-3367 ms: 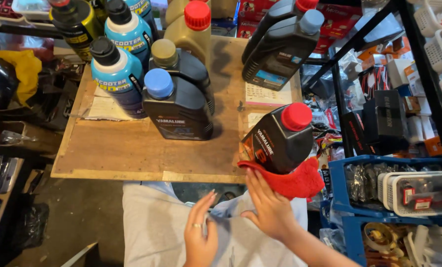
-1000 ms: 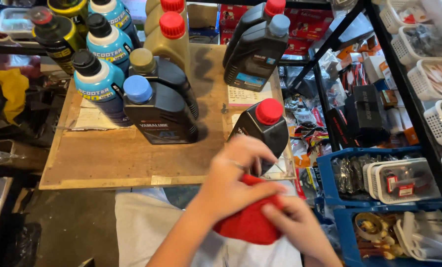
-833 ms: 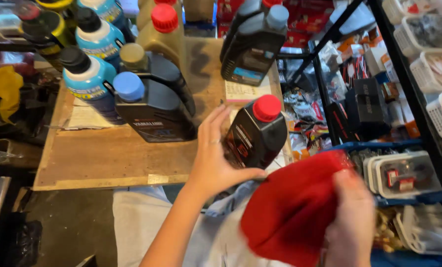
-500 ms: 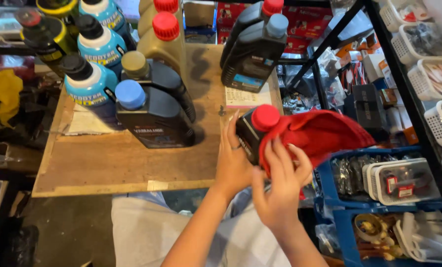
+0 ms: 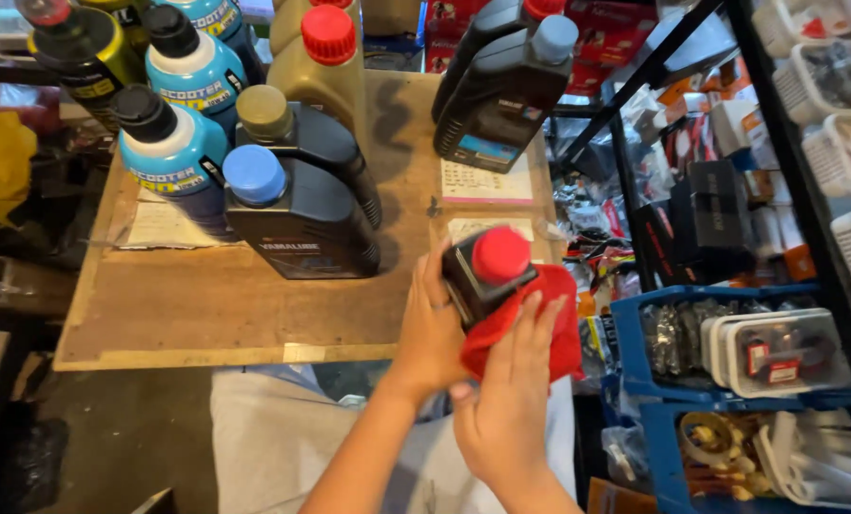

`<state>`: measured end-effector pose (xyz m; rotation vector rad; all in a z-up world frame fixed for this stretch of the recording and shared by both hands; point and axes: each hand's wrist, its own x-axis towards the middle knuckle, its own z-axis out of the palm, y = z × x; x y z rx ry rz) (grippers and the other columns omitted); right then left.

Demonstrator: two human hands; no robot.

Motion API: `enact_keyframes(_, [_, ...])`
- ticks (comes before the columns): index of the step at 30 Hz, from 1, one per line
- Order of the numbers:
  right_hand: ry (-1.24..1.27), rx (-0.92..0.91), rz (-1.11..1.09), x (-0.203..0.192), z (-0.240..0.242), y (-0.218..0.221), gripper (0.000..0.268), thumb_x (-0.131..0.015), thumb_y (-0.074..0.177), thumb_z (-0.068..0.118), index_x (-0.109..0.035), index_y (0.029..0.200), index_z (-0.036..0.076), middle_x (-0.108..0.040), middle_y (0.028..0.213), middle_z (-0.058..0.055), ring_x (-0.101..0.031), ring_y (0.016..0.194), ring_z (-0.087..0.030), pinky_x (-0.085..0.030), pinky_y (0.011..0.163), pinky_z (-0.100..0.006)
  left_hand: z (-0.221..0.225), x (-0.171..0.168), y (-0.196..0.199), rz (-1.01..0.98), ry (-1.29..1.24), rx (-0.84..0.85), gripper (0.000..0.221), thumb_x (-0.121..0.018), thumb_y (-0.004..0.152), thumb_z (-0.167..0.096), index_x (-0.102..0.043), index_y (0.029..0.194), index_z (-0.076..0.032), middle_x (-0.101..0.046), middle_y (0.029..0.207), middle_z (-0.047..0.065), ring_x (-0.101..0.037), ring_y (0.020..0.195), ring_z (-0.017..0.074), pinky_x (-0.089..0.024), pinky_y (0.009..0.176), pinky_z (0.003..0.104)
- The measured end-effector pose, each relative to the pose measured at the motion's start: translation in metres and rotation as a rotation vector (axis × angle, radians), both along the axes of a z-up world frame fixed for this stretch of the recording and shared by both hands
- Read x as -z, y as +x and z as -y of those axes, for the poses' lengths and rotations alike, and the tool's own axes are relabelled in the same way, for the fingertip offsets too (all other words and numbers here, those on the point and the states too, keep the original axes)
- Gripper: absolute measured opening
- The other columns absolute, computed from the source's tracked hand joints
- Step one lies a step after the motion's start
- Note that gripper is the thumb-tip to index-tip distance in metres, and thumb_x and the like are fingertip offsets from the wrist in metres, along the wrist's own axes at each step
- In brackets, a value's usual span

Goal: Wipe down various oil and lubricant bottles using a red cloth at a workbench.

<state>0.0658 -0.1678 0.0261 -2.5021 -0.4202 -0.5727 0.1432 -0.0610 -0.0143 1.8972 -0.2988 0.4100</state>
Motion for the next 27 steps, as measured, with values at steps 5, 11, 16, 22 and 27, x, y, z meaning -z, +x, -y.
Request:
enact_keyframes(5, [-0.054,0.026,0.012,-0.037,-0.013,0.044,0.103,-0.01,0.099,0.067,-0.012,0.154,-0.02,-0.006,0.164,-0.04,-0.003,0.156,-0.057,-0.007,0.131,-0.061,-0.007,-0.011,0.03,0.013,-0.062,0.12,0.098,-0.077,0.084,-0.017,-0.015,0.159,-0.003,-0.036,0.151,0.026,-0.041,0.145,0.041,-0.03,0.123,0.046])
enact_keyframes(11, [0.008,0.077,-0.027,-0.035,-0.023,0.073,0.097,-0.039,0.091,0.045,0.0,0.157,-0.015,0.004,0.166,-0.039,0.002,0.158,-0.055,-0.006,0.132,-0.059,-0.031,-0.024,0.043,0.101,0.075,0.136,0.093,-0.044,0.085,-0.048,-0.016,0.158,0.001,-0.039,0.149,0.029,-0.044,0.139,0.0435,-0.033,0.118,0.051])
enact_keyframes(16, [0.027,0.05,0.173,-0.015,-0.033,0.057,0.105,-0.019,0.101,0.068,-0.018,0.15,-0.025,-0.016,0.158,-0.048,-0.015,0.149,-0.064,-0.019,0.123,-0.063,-0.042,-0.021,0.031,0.117,0.056,0.111,0.134,-0.039,0.072,-0.097,-0.016,0.161,0.001,-0.042,0.136,0.026,-0.045,0.127,0.0474,-0.037,0.113,0.055])
enact_keyframes(22, [-0.063,0.046,0.185,-0.013,-0.047,0.067,0.109,-0.016,0.1,0.07,-0.023,0.146,-0.029,-0.021,0.154,-0.051,-0.02,0.147,-0.066,-0.023,0.122,-0.064,-0.054,0.019,0.02,0.064,-0.153,0.1,0.142,-0.078,0.063,-0.077,-0.011,0.16,0.002,-0.036,0.139,0.023,-0.038,0.137,0.0416,-0.027,0.123,0.049])
enact_keyframes(27, [0.037,-0.037,0.145,-0.035,-0.043,0.082,0.108,-0.017,0.1,0.07,-0.016,0.149,-0.026,-0.015,0.156,-0.051,-0.013,0.149,-0.067,-0.017,0.124,-0.064,-0.053,-0.013,0.011,0.034,-0.064,0.054,0.112,-0.082,0.07,-0.012,-0.013,0.156,0.003,-0.041,0.132,0.027,-0.045,0.129,0.0518,-0.033,0.118,0.059])
